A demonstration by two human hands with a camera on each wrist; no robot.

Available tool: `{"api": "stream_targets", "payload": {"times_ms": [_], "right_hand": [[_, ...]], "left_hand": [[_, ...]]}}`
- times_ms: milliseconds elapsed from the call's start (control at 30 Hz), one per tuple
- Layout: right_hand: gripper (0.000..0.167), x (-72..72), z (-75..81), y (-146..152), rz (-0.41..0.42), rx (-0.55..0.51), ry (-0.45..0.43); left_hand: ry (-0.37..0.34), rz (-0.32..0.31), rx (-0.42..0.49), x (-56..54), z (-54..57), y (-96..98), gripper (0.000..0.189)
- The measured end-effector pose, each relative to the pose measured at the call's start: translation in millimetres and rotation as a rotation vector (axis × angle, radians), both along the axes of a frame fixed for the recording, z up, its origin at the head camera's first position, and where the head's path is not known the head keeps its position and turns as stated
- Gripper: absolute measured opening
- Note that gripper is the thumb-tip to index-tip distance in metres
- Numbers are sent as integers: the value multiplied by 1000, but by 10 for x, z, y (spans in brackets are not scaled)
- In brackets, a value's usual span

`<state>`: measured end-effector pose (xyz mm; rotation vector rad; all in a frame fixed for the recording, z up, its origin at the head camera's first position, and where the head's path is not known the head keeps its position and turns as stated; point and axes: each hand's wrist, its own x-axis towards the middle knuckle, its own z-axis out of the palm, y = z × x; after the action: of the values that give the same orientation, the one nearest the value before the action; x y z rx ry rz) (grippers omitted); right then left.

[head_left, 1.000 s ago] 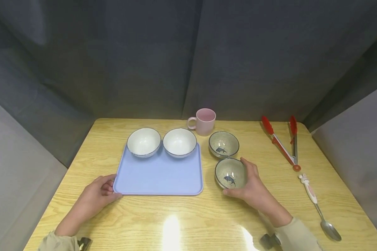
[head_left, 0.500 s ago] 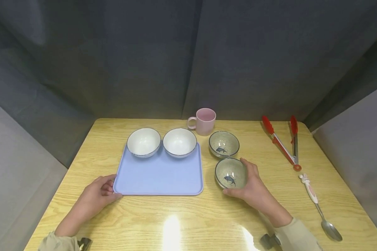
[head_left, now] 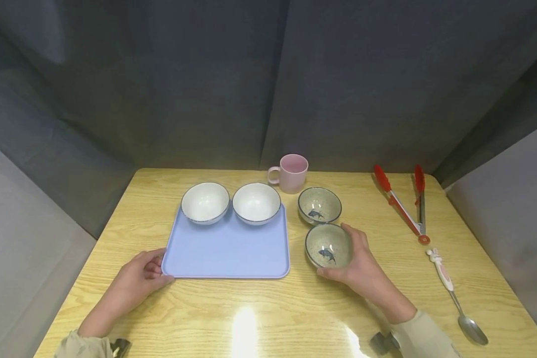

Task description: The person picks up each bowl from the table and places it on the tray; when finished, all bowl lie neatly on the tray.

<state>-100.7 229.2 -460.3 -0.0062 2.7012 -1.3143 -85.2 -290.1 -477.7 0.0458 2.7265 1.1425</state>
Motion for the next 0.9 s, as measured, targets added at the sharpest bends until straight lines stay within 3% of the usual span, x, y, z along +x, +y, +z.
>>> {"api": "stream_targets", "payload": {"times_ms": [467, 900], "right_hand": [[134, 13, 113, -142, 27, -24, 56], [134, 2, 160, -369, 99, -34, 55]], "left_hand": [[16, -2, 11, 5, -4, -10, 76], [27, 0, 0, 4, -12, -20, 76]]}}
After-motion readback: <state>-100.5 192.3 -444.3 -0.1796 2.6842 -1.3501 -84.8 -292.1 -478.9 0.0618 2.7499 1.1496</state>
